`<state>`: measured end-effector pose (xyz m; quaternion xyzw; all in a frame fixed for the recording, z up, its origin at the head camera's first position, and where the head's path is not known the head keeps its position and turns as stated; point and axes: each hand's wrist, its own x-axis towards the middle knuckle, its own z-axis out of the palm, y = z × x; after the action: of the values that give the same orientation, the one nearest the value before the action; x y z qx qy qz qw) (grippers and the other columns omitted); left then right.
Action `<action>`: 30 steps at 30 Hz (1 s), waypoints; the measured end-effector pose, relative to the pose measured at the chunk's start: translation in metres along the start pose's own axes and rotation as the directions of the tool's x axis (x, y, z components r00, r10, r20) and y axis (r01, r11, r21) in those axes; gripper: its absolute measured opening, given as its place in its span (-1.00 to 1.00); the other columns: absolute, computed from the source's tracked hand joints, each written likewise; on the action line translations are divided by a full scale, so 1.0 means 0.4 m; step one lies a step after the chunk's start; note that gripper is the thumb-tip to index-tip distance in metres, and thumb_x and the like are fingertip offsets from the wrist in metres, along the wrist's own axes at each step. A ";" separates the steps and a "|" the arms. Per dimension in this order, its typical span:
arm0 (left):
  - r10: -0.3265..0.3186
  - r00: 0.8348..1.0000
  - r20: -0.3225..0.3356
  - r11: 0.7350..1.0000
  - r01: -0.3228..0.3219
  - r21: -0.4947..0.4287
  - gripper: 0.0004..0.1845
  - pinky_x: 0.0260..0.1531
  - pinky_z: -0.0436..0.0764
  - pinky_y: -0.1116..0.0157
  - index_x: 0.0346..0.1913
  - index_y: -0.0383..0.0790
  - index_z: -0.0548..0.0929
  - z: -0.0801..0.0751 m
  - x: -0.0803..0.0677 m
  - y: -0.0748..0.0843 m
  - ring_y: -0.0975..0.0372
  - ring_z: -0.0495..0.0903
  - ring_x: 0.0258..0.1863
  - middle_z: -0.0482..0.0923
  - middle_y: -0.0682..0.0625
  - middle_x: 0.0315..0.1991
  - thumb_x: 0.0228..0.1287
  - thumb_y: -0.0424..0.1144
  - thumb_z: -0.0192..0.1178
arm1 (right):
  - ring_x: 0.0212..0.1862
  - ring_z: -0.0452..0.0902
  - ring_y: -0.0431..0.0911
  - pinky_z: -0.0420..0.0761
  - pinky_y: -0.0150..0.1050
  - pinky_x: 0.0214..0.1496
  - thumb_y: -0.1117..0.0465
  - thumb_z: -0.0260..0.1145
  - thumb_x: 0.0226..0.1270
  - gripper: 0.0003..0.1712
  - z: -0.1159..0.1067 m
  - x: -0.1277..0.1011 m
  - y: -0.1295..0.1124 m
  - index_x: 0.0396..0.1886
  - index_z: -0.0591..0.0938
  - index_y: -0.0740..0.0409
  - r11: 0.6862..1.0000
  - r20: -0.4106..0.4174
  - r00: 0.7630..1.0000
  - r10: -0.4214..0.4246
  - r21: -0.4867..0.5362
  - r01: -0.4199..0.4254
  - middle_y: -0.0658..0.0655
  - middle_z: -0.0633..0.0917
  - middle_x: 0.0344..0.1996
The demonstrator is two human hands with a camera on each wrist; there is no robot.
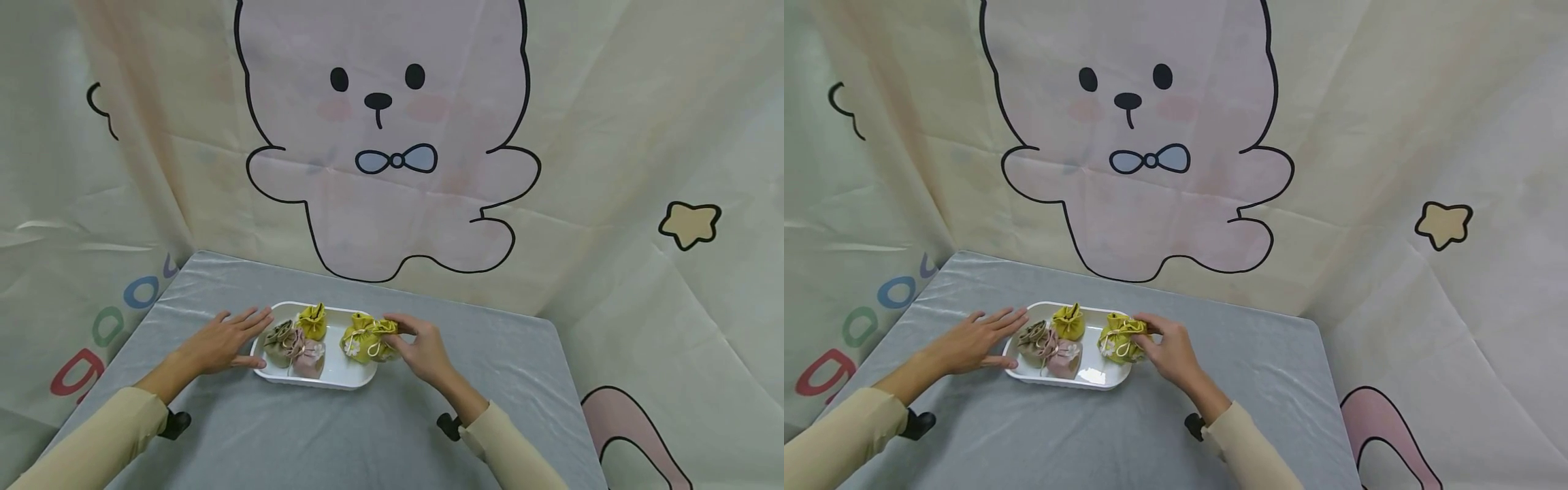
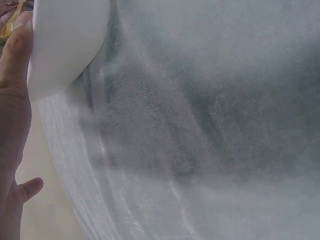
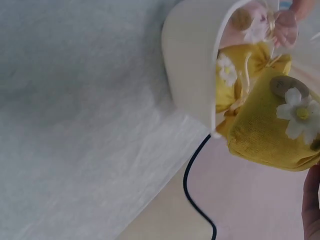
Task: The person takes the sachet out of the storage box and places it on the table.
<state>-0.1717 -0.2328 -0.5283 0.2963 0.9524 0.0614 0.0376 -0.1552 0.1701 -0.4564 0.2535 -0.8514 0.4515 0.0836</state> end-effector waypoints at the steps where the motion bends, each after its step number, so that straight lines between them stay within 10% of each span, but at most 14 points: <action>1: 0.001 1.000 0.000 1.000 -0.001 0.001 0.03 0.18 0.27 -0.37 0.50 -0.22 0.29 0.000 0.000 0.000 -0.15 0.24 0.43 0.22 -0.17 0.50 0.16 0.46 0.12 | -0.11 0.74 -0.07 0.67 -0.13 -0.01 0.36 0.48 0.19 -0.61 -0.005 -0.001 0.004 0.05 0.70 0.24 1.000 -0.003 1.000 0.003 -0.003 -0.003 0.11 0.76 -0.06; 30: 0.007 1.000 -0.006 1.000 -0.007 0.020 0.02 0.18 0.28 -0.35 0.51 -0.20 0.29 0.001 -0.002 -0.003 -0.15 0.23 0.44 0.19 -0.15 0.51 0.17 0.47 0.09 | -0.21 0.74 -0.04 0.69 -0.07 -0.12 0.41 0.48 0.17 -0.66 -0.078 -0.009 0.147 -0.02 0.72 0.25 0.985 -0.110 0.987 0.121 -0.113 -0.133 0.14 0.78 -0.15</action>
<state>-0.1716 -0.2344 -0.5287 0.2998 0.9520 0.0526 0.0317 -0.1845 0.2241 -0.4824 0.1698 -0.8859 0.4166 0.1132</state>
